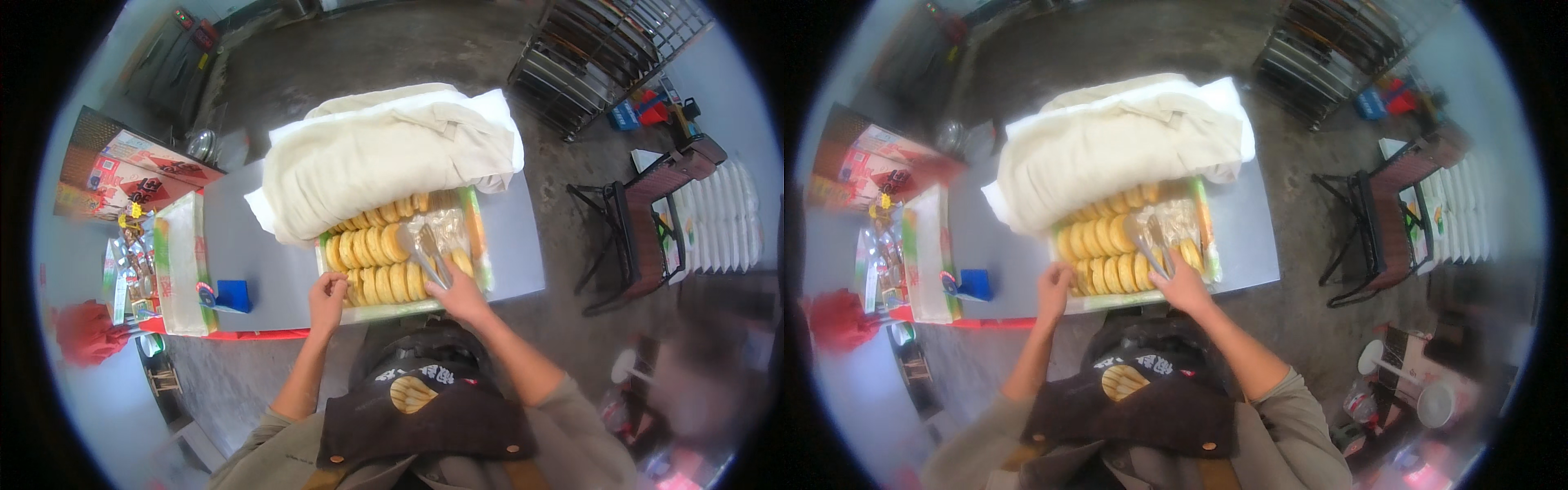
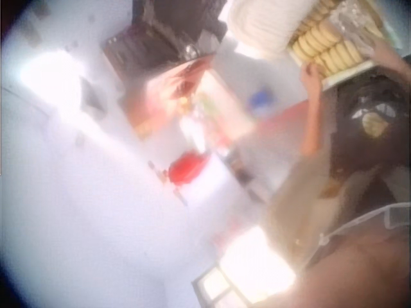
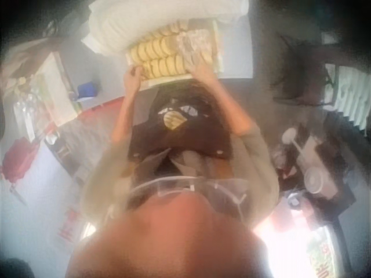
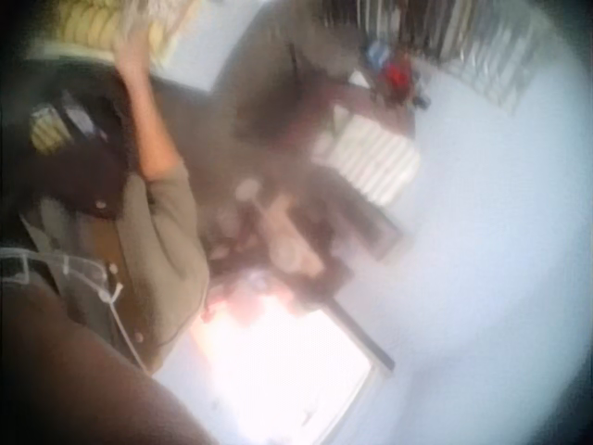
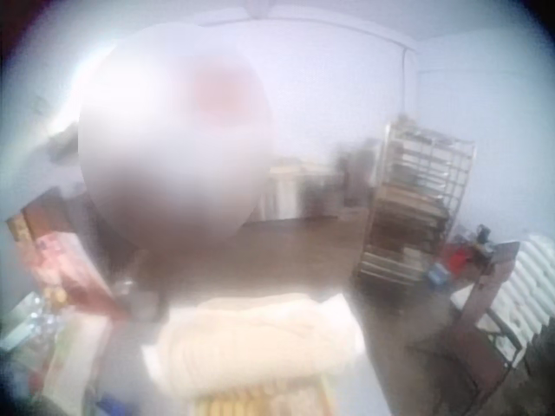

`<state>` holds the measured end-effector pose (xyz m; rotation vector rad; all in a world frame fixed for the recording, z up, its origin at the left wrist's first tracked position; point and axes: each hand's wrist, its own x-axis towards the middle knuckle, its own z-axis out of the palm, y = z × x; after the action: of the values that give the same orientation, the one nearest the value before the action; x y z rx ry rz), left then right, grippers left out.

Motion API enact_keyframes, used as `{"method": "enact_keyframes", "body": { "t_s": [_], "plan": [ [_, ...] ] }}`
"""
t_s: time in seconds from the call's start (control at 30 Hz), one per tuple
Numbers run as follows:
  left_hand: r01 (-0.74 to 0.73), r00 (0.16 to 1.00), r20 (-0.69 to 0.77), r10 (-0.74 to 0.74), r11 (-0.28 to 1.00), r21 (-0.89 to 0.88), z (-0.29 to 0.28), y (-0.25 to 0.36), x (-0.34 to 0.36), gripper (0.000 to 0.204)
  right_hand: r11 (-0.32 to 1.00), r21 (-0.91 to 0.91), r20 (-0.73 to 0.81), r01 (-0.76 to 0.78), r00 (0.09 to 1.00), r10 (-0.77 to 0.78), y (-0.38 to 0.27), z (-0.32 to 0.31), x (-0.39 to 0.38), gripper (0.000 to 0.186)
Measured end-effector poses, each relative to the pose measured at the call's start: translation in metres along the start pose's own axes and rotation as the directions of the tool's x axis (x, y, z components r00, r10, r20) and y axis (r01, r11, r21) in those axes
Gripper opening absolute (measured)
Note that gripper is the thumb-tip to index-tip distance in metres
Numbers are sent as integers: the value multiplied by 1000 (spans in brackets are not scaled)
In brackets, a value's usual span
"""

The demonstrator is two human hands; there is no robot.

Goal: The person places baked buns into a plastic bag using tongs, then uses a round cutter to cut circular pieces from a large sheet of dough on a metal table. They remove the excess dough and place some cut pieces onto a digital scale.

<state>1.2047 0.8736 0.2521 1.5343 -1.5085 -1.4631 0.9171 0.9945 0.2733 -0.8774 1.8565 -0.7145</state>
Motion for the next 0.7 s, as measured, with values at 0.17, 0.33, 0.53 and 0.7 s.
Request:
{"method": "enact_keyframes", "body": {
  "t_s": [0.17, 0.33, 0.53, 0.7],
  "plan": [
    [-48, 999, -9, 48, 999, 24, 9, 12, 5, 16, 976, 106, 326, -191, 934, 148, 11, 7, 2, 79],
    [-425, 851, -93, 516, 783, 455, -13, 38, 67, 30, 991, 2, -68, 132, 989, -132, 7, -2, -4, 77],
    [-54, 856, -360, 372, 756, 653, -70, 54, 207, 73, 923, -191, -558, 335, 736, -383, -49, -127, 93, 59],
    [132, 964, -264, -34, 922, 363, -79, 38, 244, 79, 843, -496, -496, 208, 729, -471, -67, -171, 230, 71]
  ]
}}
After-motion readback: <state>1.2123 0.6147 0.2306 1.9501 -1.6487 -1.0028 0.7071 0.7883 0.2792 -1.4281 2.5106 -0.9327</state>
